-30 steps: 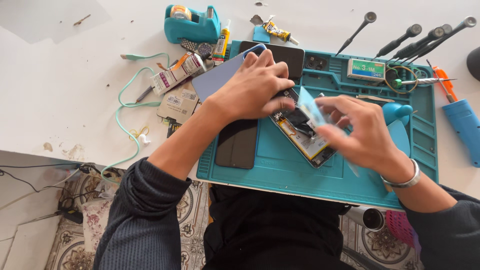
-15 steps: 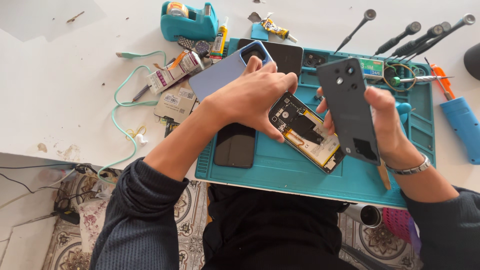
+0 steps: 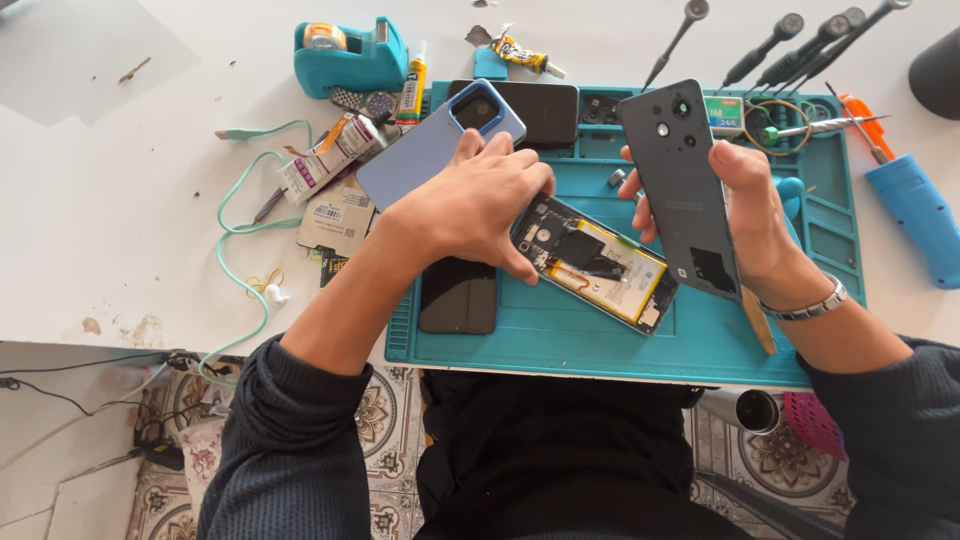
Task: The person uses a screwdriver to unscrew components from an opened smartphone lying on a repair mat, then removes the battery and internal parts from the phone body. They pick up a blue back cover, align it with the phone, and press along its edges to attach it.
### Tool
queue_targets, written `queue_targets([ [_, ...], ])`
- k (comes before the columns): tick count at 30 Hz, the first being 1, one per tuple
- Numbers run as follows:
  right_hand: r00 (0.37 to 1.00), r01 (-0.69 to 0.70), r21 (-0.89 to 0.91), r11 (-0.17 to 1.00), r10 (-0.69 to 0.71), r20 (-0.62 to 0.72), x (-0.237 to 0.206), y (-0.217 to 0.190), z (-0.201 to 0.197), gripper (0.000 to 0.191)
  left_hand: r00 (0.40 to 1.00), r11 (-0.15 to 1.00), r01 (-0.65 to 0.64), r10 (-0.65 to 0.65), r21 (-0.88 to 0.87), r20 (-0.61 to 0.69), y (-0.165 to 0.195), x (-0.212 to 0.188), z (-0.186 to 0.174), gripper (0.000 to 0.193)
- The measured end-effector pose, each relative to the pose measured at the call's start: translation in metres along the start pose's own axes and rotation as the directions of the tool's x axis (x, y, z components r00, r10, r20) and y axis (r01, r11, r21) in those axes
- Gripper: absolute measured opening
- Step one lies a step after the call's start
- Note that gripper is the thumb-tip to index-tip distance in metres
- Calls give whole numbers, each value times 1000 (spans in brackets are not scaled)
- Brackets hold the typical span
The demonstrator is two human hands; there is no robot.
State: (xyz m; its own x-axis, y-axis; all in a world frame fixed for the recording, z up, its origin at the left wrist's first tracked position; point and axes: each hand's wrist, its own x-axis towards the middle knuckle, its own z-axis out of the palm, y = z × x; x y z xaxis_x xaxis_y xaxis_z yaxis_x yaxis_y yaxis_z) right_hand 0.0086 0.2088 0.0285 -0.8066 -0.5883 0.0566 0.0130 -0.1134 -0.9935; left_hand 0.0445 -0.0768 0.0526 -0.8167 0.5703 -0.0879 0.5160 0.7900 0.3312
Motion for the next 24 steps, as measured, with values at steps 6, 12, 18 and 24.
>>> queue_targets([
  [6,1000,5,-49,999,-6,-19,0,-5,4,84,1000,1000,-3,3,-5,26,6,-3,-4,89],
  [12,998,-53,-1,999,53,-21,0,-10,3,87,997,892,12,23,-451,72,3,-1,-10,82],
  [18,993,-107,94,990,110,-31,4,-10,-2,85,992,759,-44,-45,-649,-120,7,2,3,54],
  [24,992,-101,115,988,108,-61,5,-13,-1,83,900,530,-197,-236,-825,-366,-4,9,13,48],
])
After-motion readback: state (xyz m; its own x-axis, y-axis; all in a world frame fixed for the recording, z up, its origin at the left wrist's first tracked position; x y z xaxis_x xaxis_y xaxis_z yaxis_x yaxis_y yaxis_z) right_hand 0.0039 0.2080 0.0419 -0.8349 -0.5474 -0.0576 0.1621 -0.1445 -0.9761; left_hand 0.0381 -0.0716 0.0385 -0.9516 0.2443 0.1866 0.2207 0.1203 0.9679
